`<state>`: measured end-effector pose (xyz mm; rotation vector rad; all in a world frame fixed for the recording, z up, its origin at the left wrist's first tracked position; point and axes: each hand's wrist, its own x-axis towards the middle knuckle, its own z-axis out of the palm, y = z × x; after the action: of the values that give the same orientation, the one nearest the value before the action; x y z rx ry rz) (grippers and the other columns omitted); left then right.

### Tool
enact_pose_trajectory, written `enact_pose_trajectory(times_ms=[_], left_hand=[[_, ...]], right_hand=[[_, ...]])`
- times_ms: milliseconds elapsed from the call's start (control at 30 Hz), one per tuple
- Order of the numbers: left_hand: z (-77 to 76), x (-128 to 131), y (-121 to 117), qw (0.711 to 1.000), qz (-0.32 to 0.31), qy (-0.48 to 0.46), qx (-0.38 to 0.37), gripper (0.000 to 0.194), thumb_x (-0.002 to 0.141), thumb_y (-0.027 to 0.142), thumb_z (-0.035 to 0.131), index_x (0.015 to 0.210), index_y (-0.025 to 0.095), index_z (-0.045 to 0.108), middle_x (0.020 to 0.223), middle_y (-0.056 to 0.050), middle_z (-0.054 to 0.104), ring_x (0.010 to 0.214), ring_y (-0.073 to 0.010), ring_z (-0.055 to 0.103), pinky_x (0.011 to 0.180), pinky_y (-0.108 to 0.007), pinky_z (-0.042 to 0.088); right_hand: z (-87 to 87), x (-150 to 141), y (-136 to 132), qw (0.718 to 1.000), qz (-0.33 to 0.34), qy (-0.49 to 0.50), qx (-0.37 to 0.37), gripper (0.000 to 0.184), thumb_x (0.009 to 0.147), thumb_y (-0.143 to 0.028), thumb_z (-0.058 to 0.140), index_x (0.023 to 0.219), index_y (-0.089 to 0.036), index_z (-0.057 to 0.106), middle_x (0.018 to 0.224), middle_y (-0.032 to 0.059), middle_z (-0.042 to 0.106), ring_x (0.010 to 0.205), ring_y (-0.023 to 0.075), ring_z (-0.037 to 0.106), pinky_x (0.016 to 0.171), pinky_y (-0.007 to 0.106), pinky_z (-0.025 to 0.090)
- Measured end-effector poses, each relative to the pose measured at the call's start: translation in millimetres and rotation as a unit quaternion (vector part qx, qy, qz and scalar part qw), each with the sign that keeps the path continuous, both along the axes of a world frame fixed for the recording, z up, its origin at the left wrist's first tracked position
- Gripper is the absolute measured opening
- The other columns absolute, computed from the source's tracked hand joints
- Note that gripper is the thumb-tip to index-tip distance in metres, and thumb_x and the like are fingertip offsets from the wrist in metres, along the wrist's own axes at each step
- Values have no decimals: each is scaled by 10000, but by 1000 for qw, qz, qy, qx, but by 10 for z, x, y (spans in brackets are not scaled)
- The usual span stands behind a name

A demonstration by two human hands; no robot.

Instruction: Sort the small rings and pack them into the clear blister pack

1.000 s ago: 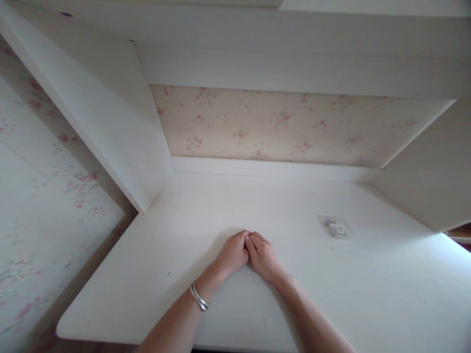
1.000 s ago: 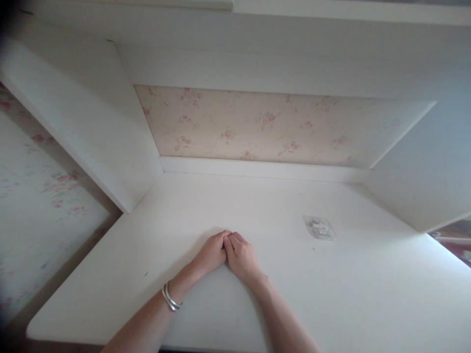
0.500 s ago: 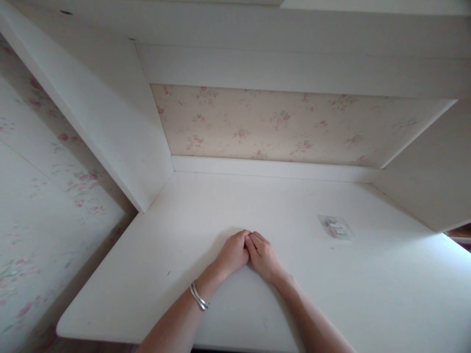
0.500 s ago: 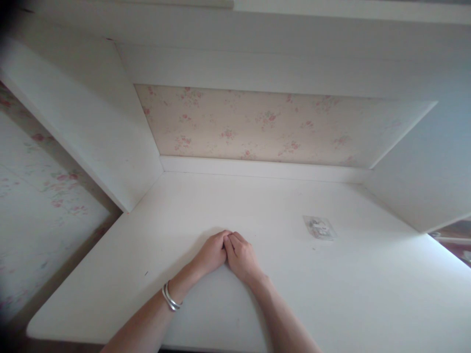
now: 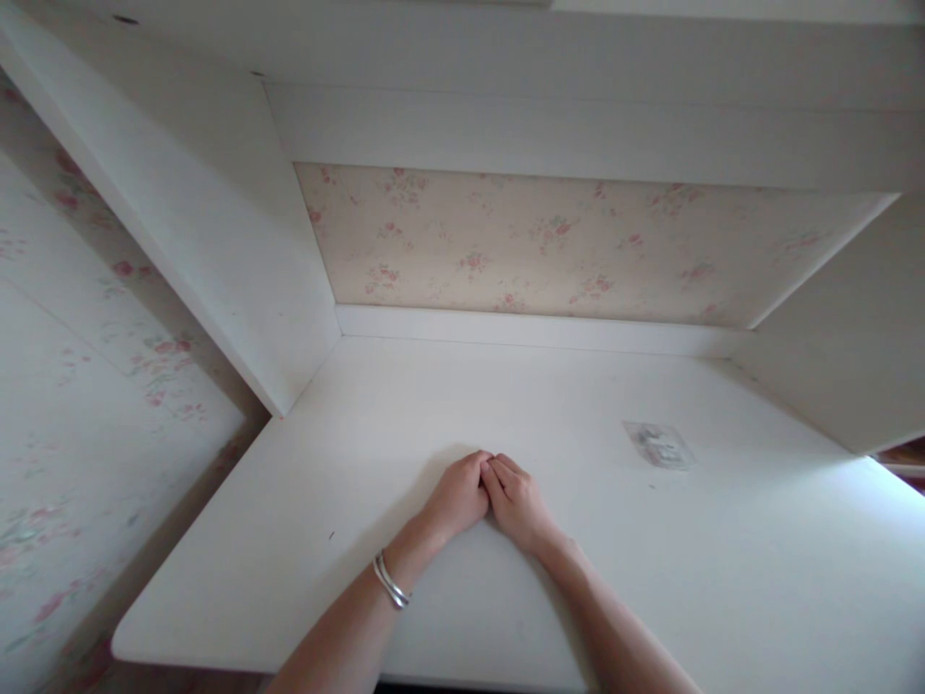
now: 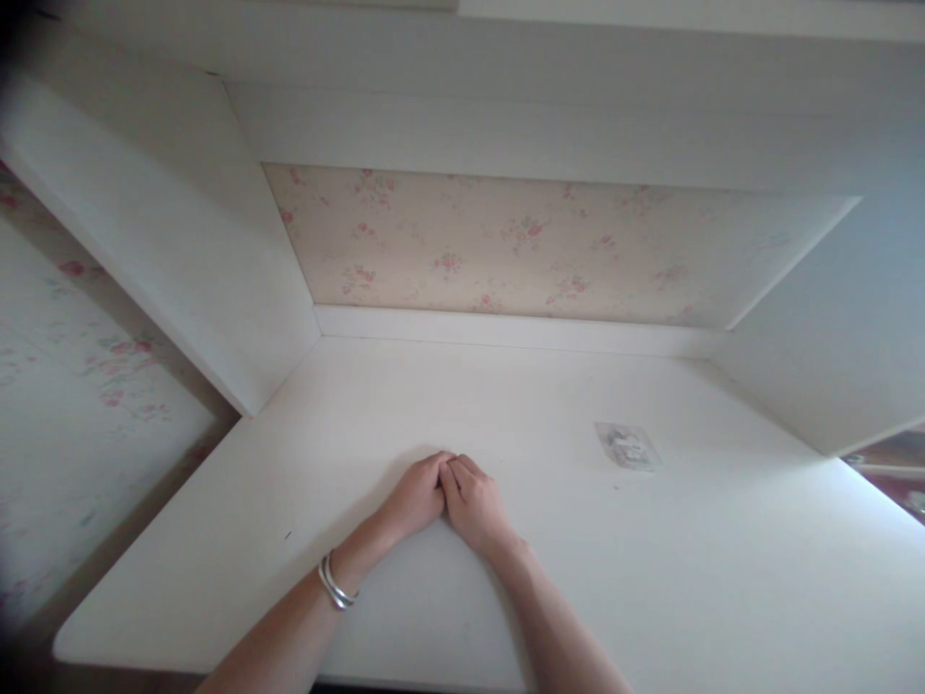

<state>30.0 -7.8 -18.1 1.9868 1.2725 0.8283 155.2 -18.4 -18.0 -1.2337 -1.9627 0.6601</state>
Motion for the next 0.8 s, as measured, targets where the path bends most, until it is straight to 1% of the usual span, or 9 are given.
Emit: enact_pose_trajectory(times_ms=[400,567,800], left_hand=[[48,-4,-12,1000,-5,-1,-14,310,748,27,422,961,173,591,936,-71,661,884,-171,602,833,-278,455],[29,-5,-7,1000,-4,-2,-2,284,739,23,416,912,174,583,921,-67,661,864,-168,602,813,-270,458],[14,-2,1,1000,-4,2,0,311,740,26,412,945,177,590,922,-64,663,885,-170,603,827,-269,455]], right_hand=[[5,4,-5,1000,2,-5,4,356,965,-350,292,741,-205,528,778,37,554,718,147,535,676,270,433],[20,6,-7,1000,4,-10,-3,351,967,-350,292,745,-205,522,783,33,553,720,144,538,676,265,429],[1,4,-2,1000,3,-13,9,355,966,-338,296,743,-204,537,769,31,554,720,142,540,674,259,429]])
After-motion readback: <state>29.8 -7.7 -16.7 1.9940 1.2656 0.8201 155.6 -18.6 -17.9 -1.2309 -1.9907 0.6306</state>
